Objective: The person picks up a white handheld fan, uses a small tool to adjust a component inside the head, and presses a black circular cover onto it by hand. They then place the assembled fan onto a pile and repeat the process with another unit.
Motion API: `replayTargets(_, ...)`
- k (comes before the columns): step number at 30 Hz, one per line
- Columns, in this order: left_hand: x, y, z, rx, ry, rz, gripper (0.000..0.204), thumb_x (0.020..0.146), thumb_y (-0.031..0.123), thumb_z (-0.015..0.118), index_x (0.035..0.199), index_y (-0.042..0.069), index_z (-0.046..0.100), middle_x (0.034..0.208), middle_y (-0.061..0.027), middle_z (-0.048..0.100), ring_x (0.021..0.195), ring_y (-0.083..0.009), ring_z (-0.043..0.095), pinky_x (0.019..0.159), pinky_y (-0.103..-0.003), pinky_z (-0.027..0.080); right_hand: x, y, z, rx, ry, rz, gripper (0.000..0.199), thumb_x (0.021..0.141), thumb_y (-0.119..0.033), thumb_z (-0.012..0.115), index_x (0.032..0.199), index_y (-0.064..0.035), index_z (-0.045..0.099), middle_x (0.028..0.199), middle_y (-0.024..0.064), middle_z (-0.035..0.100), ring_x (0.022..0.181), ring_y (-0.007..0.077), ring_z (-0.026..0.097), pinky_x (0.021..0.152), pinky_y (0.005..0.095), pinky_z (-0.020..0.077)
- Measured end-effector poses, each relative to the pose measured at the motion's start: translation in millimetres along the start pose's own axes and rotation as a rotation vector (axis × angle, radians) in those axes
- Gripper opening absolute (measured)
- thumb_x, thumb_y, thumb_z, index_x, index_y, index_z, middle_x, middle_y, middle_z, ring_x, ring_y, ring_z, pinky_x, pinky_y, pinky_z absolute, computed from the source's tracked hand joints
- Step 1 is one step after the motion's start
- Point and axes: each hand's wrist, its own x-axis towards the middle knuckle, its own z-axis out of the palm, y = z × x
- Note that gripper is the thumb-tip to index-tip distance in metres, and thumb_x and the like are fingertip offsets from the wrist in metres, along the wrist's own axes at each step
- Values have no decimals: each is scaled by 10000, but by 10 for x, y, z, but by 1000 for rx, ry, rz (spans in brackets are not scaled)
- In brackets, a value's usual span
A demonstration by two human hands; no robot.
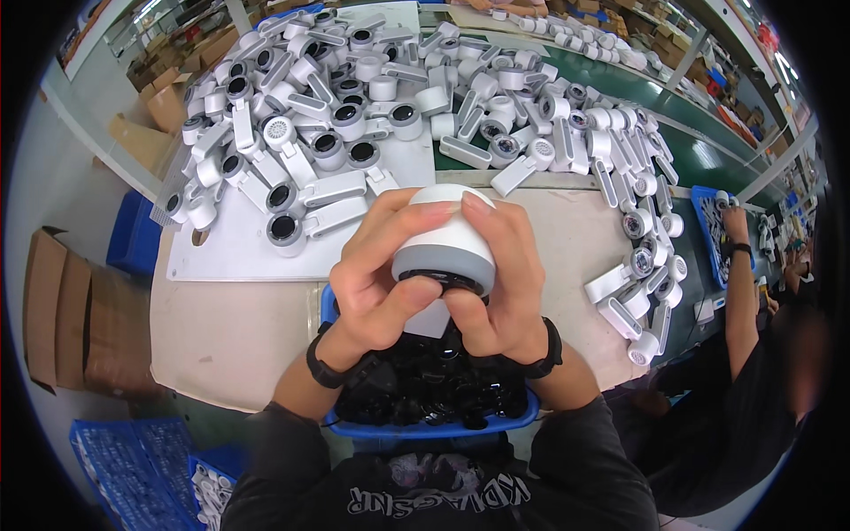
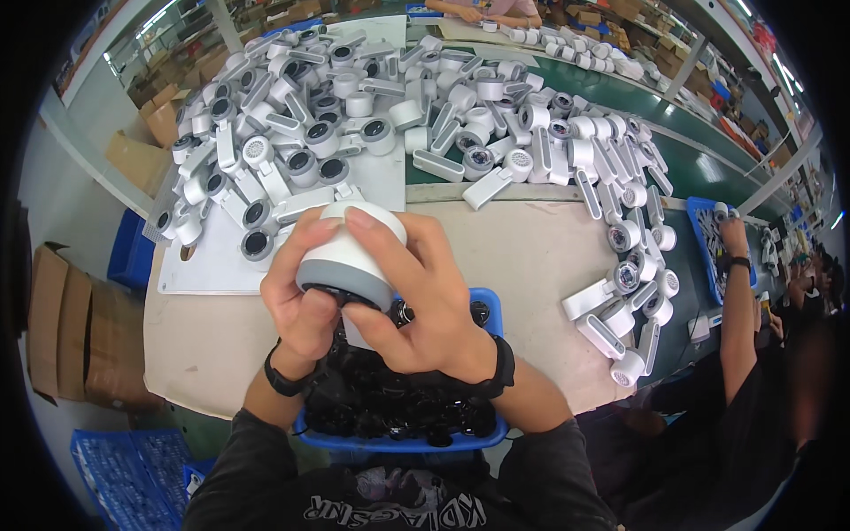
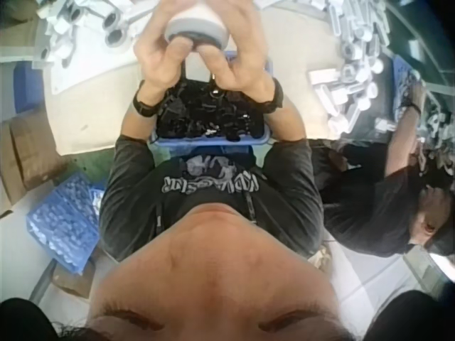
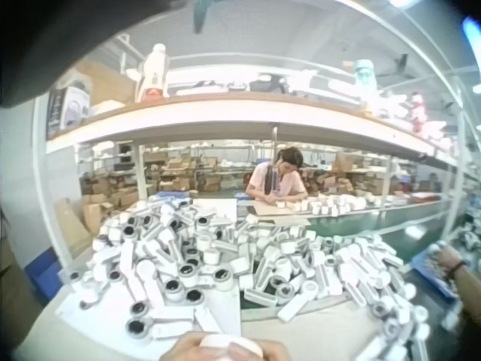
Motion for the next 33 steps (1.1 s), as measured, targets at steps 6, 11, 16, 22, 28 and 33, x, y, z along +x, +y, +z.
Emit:
replayTargets(6, 9, 19, 99, -82, 46, -164, 463, 913, 164, 624, 1295, -78, 525, 1215, -172, 539, 1080, -216, 542, 911, -312, 435, -6, 68, 6, -2, 65, 98, 541, 861, -198, 667, 1305, 80, 531, 1113, 248, 606, 925, 303, 593, 759, 353, 504)
replayTargets(11, 80, 35, 97, -101, 54, -186, 459, 929, 112, 613, 1338, -60, 495, 1207, -125, 537, 1076, -179, 540, 912, -298, 436, -10, 149, 40, 36, 42, 127, 581, 905, -235, 628, 1365, 78, 458, 1176, 247, 581, 982, 327, 600, 834, 364, 493)
replayTargets(16, 128, -44, 63, -241, 247, -341, 522, 944, 139, 646, 1406, -7, 450, 1298, -90, 526, 1124, -151, 541, 946, -280, 452, -29, 112, 84, 315, 47, 544, 681, 959, -312, 575, 1461, 63, 307, 1333, 280, 478, 1099, 328, 589, 945, 400, 464)
replayTargets(22, 290, 4, -175, -305, 380, -474, 556, 1064, 393, 319, 1449, -6, 352, 1330, -92, 512, 1174, -211, 532, 1004, -418, 456, 23, 192, -250, 785, -642, 1221, 755, 988, -592, 351, 1378, 53, 402, 818, 174, 678, 519, 197, 643, 424, 251, 520)
replayTargets(28, 226, -58, -256, -394, 468, -494, 605, 1035, 344, 456, 1516, 44, 246, 1399, -98, 456, 1229, -241, 482, 1028, -407, 405, 7, 131, -150, 658, -490, 1119, 575, 946, -427, 565, 1188, 94, 529, 696, 146, 628, 454, 171, 577, 376, 247, 449)
replayTargets(33, 177, 50, -264, -60, 303, -391, 853, 948, 268, 628, 1558, 92, 59, 1540, -259, 180, 1398, -339, 301, 1120, -464, 290, 107, 431, -255, 656, 35, 934, 318, 954, -284, 572, 1074, 10, 595, 594, -68, 418, 443, 28, 329, 383, 206, 241)
